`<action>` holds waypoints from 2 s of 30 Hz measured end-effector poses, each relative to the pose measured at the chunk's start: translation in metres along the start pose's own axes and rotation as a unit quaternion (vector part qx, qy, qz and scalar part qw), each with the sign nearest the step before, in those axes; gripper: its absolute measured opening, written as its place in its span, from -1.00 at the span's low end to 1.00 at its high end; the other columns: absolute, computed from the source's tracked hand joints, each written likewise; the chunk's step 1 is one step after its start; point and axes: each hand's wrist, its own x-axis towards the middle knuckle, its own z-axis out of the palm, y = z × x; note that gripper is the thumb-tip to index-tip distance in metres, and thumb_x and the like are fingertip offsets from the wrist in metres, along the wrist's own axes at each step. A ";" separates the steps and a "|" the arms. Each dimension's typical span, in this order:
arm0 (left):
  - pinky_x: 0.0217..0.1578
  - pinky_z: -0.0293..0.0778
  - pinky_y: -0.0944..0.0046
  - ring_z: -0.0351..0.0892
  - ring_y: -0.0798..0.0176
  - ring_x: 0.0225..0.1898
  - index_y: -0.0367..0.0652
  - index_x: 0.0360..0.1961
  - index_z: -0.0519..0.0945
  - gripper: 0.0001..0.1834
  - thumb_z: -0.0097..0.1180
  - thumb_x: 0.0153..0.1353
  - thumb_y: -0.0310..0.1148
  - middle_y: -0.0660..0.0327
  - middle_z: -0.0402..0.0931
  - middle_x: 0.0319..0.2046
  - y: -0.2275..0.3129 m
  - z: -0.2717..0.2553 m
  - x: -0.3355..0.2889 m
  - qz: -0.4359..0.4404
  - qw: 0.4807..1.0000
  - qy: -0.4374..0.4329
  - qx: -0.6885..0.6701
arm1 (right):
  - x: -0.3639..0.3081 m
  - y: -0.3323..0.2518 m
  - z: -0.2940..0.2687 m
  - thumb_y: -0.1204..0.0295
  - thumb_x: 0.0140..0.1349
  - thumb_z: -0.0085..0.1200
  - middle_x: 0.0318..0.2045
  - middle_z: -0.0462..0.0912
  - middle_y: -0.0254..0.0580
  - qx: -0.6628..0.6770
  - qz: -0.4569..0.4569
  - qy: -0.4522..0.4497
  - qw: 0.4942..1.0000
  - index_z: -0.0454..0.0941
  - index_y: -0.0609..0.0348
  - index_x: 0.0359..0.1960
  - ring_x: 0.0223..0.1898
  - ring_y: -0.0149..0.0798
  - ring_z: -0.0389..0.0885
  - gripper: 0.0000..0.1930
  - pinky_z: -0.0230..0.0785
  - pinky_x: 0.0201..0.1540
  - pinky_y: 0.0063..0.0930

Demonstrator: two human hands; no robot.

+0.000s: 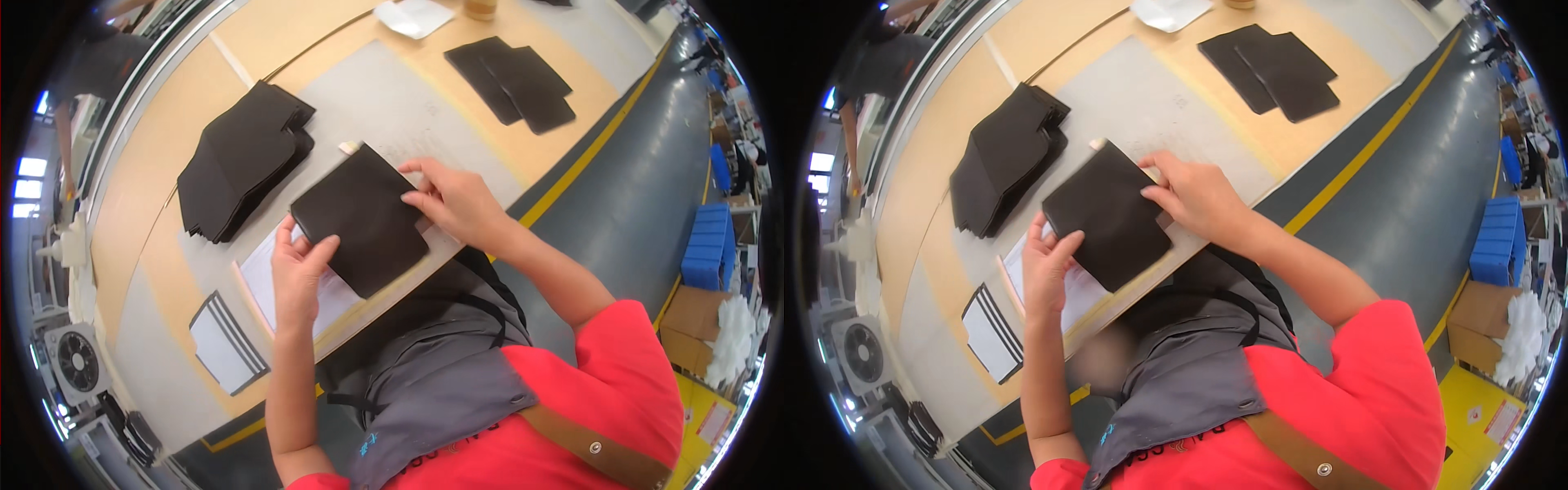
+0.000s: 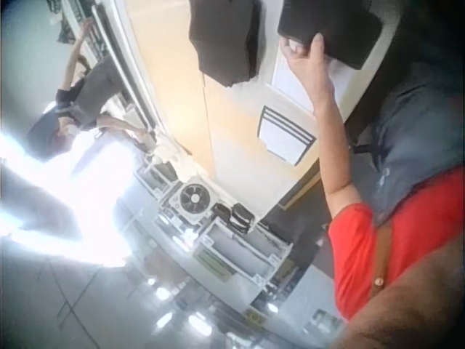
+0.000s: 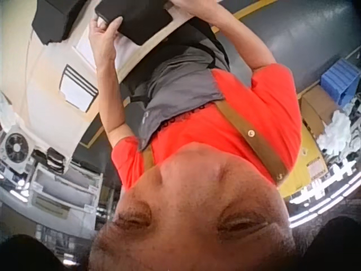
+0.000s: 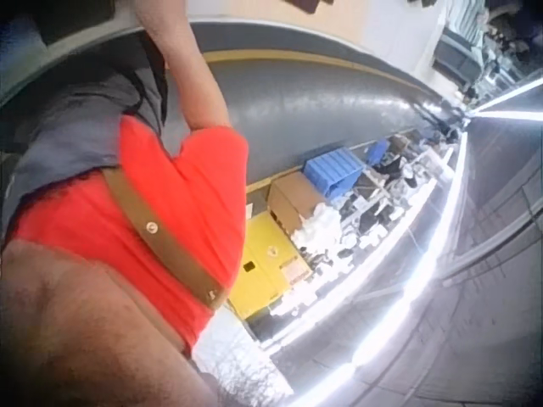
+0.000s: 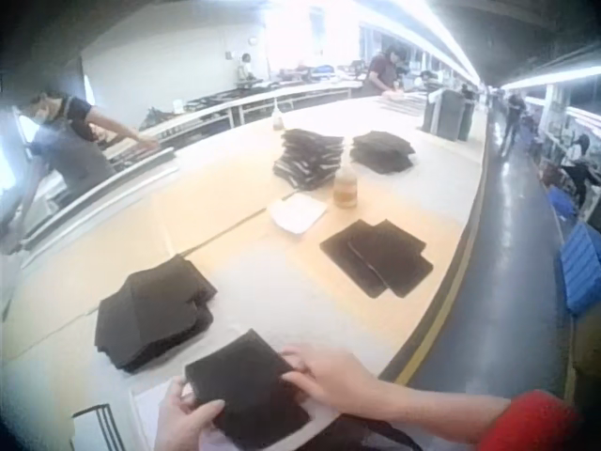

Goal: The person repeatedly picks up a black rectangular sheet and a white rectangular sheet from a table. They align the white sheet onto the black sheet and press down firmly with both hands to adhere them together. The person then places the combined unit onto a growing stack of finished parts and repeats the process with new sheets.

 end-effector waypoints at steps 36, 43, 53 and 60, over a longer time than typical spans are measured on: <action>0.25 0.40 0.00 0.49 -0.01 0.25 -0.06 0.17 0.66 -0.62 0.29 0.32 -0.43 0.16 0.56 0.15 -0.027 0.029 0.027 0.401 0.748 -0.027 0.528 | -0.028 0.016 -0.002 0.30 0.24 0.37 0.13 0.69 -0.63 -0.247 -0.232 0.004 0.941 0.76 -0.11 0.05 -0.01 -0.32 0.52 -0.67 0.22 0.10 -0.35; 0.22 0.41 0.02 0.50 -0.03 0.21 -0.06 0.21 0.65 -0.61 0.22 0.37 -0.45 0.14 0.55 0.16 -0.028 0.034 0.025 0.405 0.739 -0.012 0.539 | -0.029 0.022 0.006 0.32 0.20 0.39 0.13 0.69 -0.66 -0.288 -0.248 0.033 0.924 0.77 -0.06 0.07 0.02 -0.36 0.50 -0.64 0.19 0.14 -0.38; 0.23 0.39 0.04 0.49 -0.01 0.22 -0.05 0.24 0.64 -0.60 0.22 0.38 -0.47 0.16 0.53 0.18 -0.032 0.041 0.027 0.407 0.733 0.000 0.545 | -0.023 0.027 -0.003 0.37 0.28 0.33 0.06 0.75 -0.59 -0.202 -0.167 0.086 0.961 0.79 -0.10 0.02 -0.06 -0.32 0.53 -0.73 0.19 0.12 -0.35; 0.25 0.38 0.04 0.48 0.00 0.24 -0.03 0.25 0.63 -0.59 0.21 0.39 -0.45 0.17 0.52 0.20 -0.033 0.043 0.025 0.398 0.732 0.002 0.553 | -0.023 0.030 -0.004 0.38 0.33 0.29 0.05 0.76 -0.56 -0.175 -0.176 0.085 0.965 0.80 -0.09 0.01 -0.09 -0.31 0.54 -0.76 0.21 0.09 -0.36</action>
